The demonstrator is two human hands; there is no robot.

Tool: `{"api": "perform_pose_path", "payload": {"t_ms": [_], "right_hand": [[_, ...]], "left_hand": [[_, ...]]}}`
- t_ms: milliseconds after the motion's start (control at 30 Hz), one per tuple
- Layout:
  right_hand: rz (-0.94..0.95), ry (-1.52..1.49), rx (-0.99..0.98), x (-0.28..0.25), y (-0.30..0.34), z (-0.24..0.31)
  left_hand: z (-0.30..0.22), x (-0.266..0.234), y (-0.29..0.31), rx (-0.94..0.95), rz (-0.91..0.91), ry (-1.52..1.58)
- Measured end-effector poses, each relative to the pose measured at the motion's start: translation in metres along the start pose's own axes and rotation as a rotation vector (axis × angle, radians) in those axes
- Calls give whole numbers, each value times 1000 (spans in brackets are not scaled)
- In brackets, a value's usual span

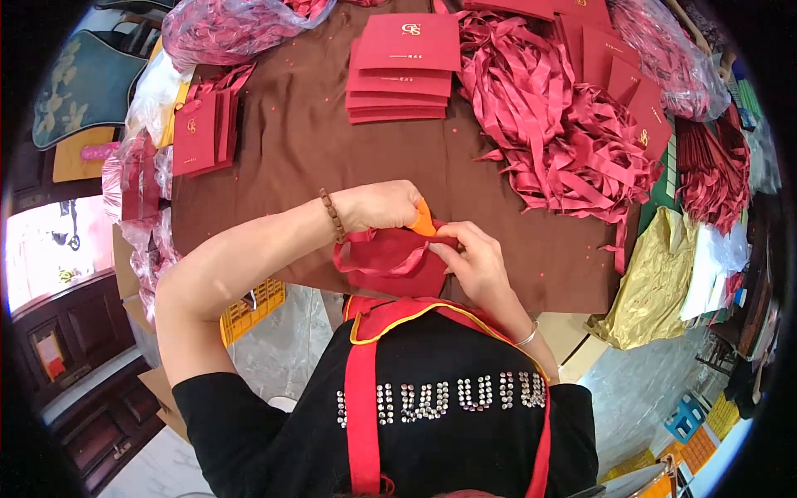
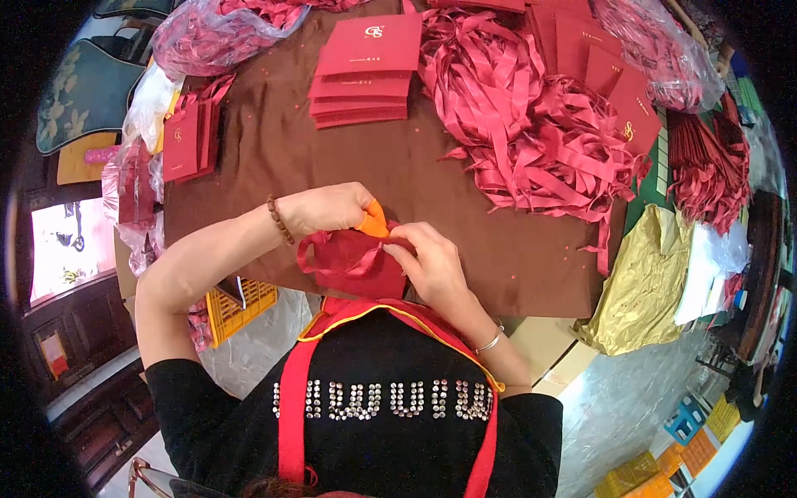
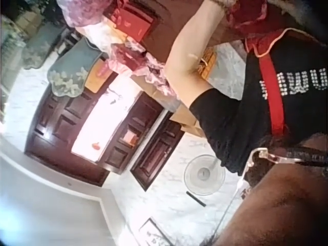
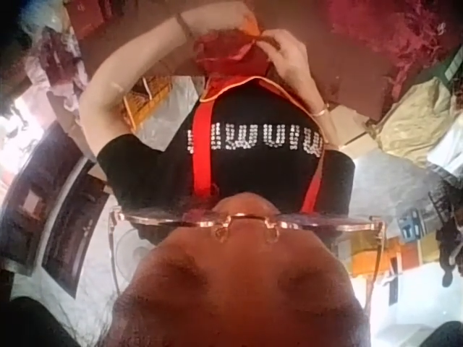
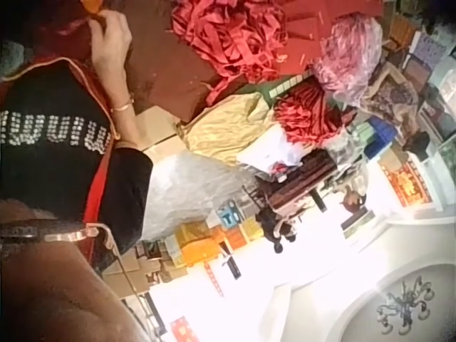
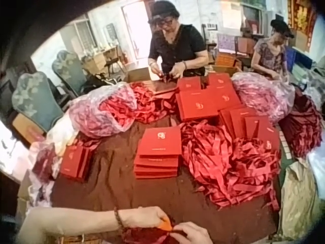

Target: The person threads pink ribbons through the holes of red gift bags, ties them into bows, and stacks the finished bags on the table.

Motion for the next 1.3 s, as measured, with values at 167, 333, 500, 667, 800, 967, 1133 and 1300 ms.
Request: {"api": "perform_pose_path", "payload": {"t_ms": [167, 333, 500, 667, 800, 967, 1133, 1300], "right_hand": [[40, 24, 28, -1, -2, -6], [73, 14, -32, -3, -5, -3], [156, -13, 87, 0, -11, -16], [205, -52, 202, 0, -13, -29], [212, -27, 163, 4, -17, -30], [298, -84, 119, 6, -18, -24], [306, -37, 152, 8, -17, -13], [274, -26, 64, 10, -18, -16]], "left_hand": [[-6, -3, -1, -37, -71, 0], [-12, -11, -2, -101, -264, -218], [-12, -10, -9, -102, -268, -288], [-15, -12, -11, -105, -298, -332], [-20, -14, -9, -76, -265, -362], [-17, -18, -13, -189, -307, -415], [-15, -24, -24, -2, -277, -286], [-9, -28, -25, 71, -230, 66]]}}
Point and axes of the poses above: each hand's wrist, its own y-axis away from the middle knuckle, its own x-axis out of the palm, z = x × y, the point moved 9 cm from there along -y, towards the middle knuckle, and after that the axes turned 3 degrees about x, right-handed, at the moved point
